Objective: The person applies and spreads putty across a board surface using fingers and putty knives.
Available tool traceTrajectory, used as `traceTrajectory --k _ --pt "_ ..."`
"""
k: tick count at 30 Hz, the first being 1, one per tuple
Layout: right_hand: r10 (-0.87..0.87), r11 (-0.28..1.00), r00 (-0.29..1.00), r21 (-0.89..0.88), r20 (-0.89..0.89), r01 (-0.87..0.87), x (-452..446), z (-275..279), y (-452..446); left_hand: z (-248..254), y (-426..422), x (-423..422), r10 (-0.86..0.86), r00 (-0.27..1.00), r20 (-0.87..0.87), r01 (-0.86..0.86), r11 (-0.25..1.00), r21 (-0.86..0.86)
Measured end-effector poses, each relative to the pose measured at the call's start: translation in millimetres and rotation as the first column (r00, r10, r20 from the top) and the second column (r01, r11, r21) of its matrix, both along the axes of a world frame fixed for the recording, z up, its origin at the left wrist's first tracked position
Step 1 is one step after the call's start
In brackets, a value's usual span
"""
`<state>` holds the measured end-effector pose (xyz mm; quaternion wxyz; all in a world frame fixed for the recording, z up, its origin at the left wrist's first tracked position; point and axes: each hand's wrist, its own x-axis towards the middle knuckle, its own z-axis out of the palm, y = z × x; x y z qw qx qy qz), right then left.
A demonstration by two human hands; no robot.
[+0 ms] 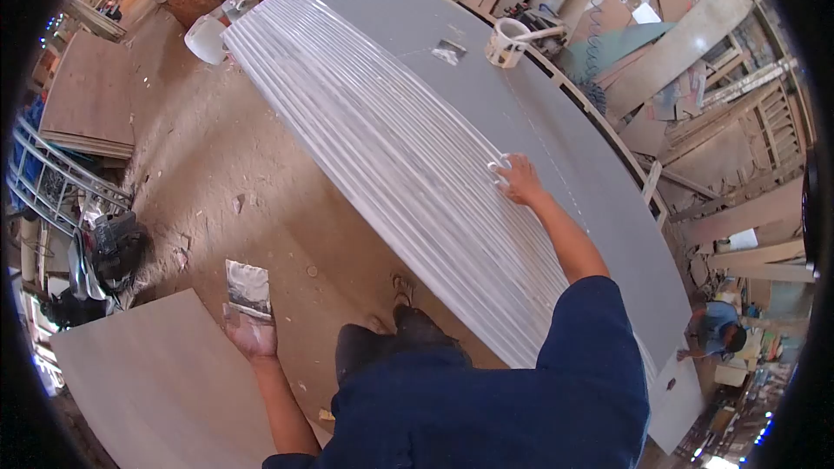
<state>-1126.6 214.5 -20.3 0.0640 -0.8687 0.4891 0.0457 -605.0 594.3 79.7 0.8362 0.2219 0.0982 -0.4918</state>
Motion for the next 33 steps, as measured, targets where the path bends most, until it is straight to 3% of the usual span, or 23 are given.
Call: traceTrajectory --k 4,12,15,17,20,23,25,33 --pt "-0.011 0.999 0.999 0.035 -0.037 0.012 -48.8 -2.0 40.1 4.4 32.5 -42.1 0.034 0.999 0.021 -0.035 0.999 0.008" --pt "-0.06 0.998 0.998 0.029 0.004 0.06 -146.6 -9.1 127.4 -3.5 125.4 -141.6 -0.067 0.995 0.08 0.072 0.995 -0.065" --pt "-0.099 0.995 0.993 0.004 -0.067 0.1 -176.3 -5.7 162.1 -10.4 166.9 -182.3 -0.038 0.999 -0.035 0.037 0.999 -0.021" --pt "-0.086 0.996 0.996 -0.006 -0.04 0.086 -201.1 -13.2 178.9 -11.0 190.0 -209.2 -0.068 0.998 0.019 0.068 0.997 -0.027" --pt "-0.111 0.994 0.994 0.002 -0.023 0.111 -240.7 -7.2 219.6 -11.5 220.3 -249.0 -0.04 0.999 -0.017 0.04 0.999 0.034" --pt "-0.143 0.989 0.987 0.037 -0.071 0.146 -272.9 -2.4 253.2 -4.4 244.0 -283.1 -0.043 0.997 -0.062 0.042 0.999 -0.025" --pt "-0.157 0.986 0.98 0.034 -0.126 0.162 -300.2 -0.2 272.4 -4.2 255.4 -309.1 -0.065 0.997 0.033 0.065 0.998 -0.018" --pt "-0.063 0.997 0.994 0.034 -0.087 0.067 -402.7 3.6 347.6 2.1 293.7 -424.9 -0.079 0.997 0.0 0.079 0.996 -0.029"
